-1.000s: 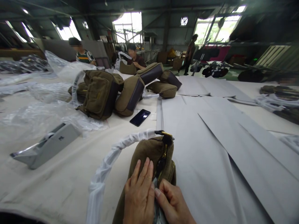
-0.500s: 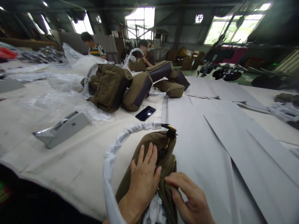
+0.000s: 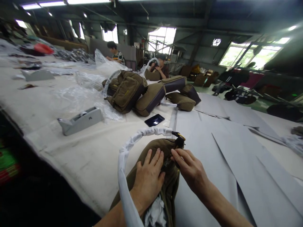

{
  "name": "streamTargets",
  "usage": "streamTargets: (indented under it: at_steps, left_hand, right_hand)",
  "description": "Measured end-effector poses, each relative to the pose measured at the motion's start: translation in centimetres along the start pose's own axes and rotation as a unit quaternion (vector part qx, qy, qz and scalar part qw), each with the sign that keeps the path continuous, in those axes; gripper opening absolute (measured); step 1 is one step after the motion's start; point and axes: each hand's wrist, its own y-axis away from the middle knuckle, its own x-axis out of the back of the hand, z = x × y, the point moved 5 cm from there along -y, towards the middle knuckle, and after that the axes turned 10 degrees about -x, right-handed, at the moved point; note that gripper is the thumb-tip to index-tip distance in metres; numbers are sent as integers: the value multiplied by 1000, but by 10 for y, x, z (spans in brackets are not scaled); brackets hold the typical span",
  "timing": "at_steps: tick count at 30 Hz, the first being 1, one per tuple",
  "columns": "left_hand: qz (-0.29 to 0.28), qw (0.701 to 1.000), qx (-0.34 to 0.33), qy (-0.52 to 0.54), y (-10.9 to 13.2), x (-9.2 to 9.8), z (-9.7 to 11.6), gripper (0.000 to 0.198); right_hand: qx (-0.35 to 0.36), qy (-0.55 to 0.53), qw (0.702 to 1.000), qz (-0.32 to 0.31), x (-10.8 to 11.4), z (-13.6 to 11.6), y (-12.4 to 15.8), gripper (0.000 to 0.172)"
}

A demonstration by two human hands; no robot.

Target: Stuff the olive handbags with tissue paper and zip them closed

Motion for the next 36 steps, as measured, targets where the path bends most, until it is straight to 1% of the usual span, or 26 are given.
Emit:
streamTargets:
  at_steps: [2,4,7,9,14,16,19,21,22,23,25,27,28,30,32,34,36]
  left_hand:
    - [-4,1000,1,6,-1,2,0,59]
    - [-6,1000,2,12,-1,3,-1,59]
    - [-13,1000,7,24,-2,2,-2,60]
    - [-19,999,11,31,-2,2,-3,60]
    - [-28,998,15,56,-1,-2,-4,61]
    - [-17,998,15,66,-2,-3,-4,62]
    - [-11,997,16,74,-3,-5,-4,62]
    - [-16,997,23,76,-3,-7,-3,63]
    - [-15,997,26,77,-3,-8,-3,63]
    - [-12,997,27,76,-3,-8,-3,63]
    - [-9,997,23,70,-3,-9,-2,61]
    - [-16,998,16,59,-2,-10,-2,60]
    - [-20,998,14,53,-2,-11,-2,60]
    - [-23,999,8,49,-1,-10,-2,61]
    - [-23,998,-2,53,0,-8,-2,63]
    - [-30,998,-6,63,0,-7,-2,68]
    - [-36,997,1,72,0,-7,-3,70]
  right_hand:
    - [-36,-1,999,34,-4,2,6,47]
    - [-66,7,996,57,-8,3,10,49]
    - [-96,17,992,85,-8,5,12,43]
    - [-102,22,991,88,-9,3,11,35]
    - [-120,63,989,58,-17,-14,11,5]
    - [-142,39,989,25,-21,-18,12,9]
    - [-175,-27,984,-25,-24,-16,14,13]
    - [-177,-54,982,-36,-26,-16,15,13]
    - [-175,-55,983,-32,-28,-17,17,12]
    - [-169,-49,984,-19,-29,-18,19,11]
    - [-158,-20,986,39,-32,-24,26,8]
    - [-154,1,982,110,-34,-30,33,15]
    - [-157,-2,979,133,-35,-33,36,20]
    - [-177,-26,972,149,-35,-33,35,24]
    - [-208,-54,967,139,-33,-30,30,18]
    - [-240,-77,963,101,-29,-25,25,10]
    - [-247,-100,962,52,-26,-23,22,8]
